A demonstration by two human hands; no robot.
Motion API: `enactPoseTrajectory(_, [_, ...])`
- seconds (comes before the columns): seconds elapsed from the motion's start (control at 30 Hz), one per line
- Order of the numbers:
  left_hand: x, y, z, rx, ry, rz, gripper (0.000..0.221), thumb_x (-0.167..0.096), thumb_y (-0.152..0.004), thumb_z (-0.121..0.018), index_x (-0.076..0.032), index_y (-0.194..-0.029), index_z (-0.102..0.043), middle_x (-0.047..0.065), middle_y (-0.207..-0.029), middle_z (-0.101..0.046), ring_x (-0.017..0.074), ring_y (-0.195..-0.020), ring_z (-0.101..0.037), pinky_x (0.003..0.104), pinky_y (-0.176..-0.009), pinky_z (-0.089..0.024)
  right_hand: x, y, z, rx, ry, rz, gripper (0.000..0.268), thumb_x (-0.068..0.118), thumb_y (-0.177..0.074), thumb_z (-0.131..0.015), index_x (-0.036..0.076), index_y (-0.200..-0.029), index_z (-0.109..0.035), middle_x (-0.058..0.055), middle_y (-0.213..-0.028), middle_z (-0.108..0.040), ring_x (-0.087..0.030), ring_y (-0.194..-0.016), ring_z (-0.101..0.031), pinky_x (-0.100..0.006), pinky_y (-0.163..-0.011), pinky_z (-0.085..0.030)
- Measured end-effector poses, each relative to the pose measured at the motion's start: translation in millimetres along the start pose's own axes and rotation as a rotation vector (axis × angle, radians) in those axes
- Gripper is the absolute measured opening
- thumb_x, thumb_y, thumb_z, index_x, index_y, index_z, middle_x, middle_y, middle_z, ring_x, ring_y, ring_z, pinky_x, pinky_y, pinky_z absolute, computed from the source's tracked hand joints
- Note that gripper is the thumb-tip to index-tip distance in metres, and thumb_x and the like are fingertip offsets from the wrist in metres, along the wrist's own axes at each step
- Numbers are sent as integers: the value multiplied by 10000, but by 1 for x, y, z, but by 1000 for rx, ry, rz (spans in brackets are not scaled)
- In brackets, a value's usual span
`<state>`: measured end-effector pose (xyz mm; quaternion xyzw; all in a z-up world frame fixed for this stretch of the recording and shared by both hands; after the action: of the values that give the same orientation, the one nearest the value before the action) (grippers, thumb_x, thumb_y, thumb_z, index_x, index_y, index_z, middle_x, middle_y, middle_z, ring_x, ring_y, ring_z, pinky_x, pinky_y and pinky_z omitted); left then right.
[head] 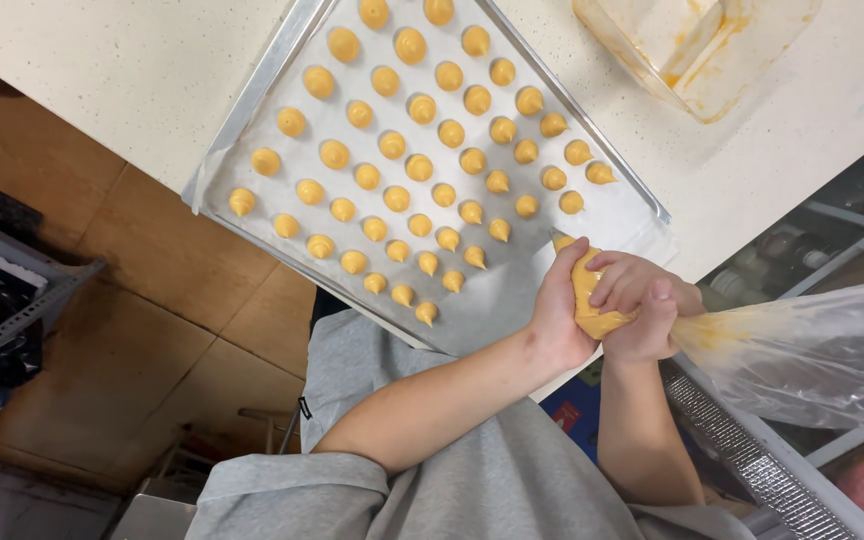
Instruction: Pipe dough onto a baking sheet using a piping bag.
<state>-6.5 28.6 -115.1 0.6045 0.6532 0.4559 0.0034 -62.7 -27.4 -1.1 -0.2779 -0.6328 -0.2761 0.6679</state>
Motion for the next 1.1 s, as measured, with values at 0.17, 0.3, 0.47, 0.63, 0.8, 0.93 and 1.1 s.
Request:
enactPoseTrajectory(0.17, [1,-2,1,-49,21,39,361,-560,-1021,-535,-205,-1034,-599,-11,-1013,-631,148,-965,-628,312,-877,-523,-1,-3,-4,6,5,-8,470,253,-1077,-479,56,-657,-401,-106,-536,-432,-238,-468,-503,-475,-732,-558])
enactPoseTrajectory(0.3, [0,-2,-3,-27,45,31,380,-563,-1034,-531,-190,-1046,-600,-3,-1039,-637,154,-989,-632,314,-905,-528,-4,-4,-1,-9,4,10,456,225,-1077,-468,52,-662,-396,-97,-521,-420,-224,-448,-490,-466,-687,-543])
enactPoseTrajectory(0.47, [0,-8,2,-24,73,24,373,-558,-1042,-539,-190,-1044,-601,5,-1021,-642,165,-981,-635,326,-897,-532,-3,-6,-2,-27,-1,0,450,193,-1076,-459,55,-655,-379,-100,-499,-408,-225,-441,-481,-470,-663,-536])
enactPoseTrajectory(0.63, [-1,-7,-1,-67,69,48,358,-551,-1024,-538,-200,-1039,-608,0,-1021,-653,174,-974,-641,346,-884,-529,-2,-10,-7,-22,21,10,452,182,-1071,-444,48,-645,-370,-99,-519,-396,-222,-434,-468,-471,-650,-539])
enactPoseTrajectory(0.8, [3,-12,3,-20,75,41,371,-559,-1045,-515,-198,-1030,-600,11,-1021,-650,185,-975,-637,357,-892,-530,6,-11,-13,-17,85,3,487,188,-1086,-416,34,-626,-374,-93,-515,-382,-221,-433,-452,-460,-645,-524])
enactPoseTrajectory(0.93, [3,-4,-4,-24,91,53,389,-563,-1050,-488,-194,-1035,-607,15,-1035,-657,180,-998,-639,341,-918,-531,2,-8,-10,-24,81,1,492,181,-1093,-414,46,-623,-360,-82,-488,-364,-218,-430,-442,-461,-645,-523])
enactPoseTrajectory(1.1, [5,-4,-8,53,78,56,405,-585,-1082,-459,-205,-1008,-578,25,-1013,-627,190,-981,-626,353,-885,-529,7,-9,-11,-46,95,26,483,180,-1088,-412,52,-627,-346,-80,-487,-366,-206,-415,-433,-460,-645,-536])
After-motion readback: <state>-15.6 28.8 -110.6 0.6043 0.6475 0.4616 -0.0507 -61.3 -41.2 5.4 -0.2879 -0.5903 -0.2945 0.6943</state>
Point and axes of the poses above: each hand's wrist, its own y-axis away from the middle knuckle, its own z-axis out of the back of the hand, x = y × z, the point moved 9 cm from there along -y, towards the middle knuckle
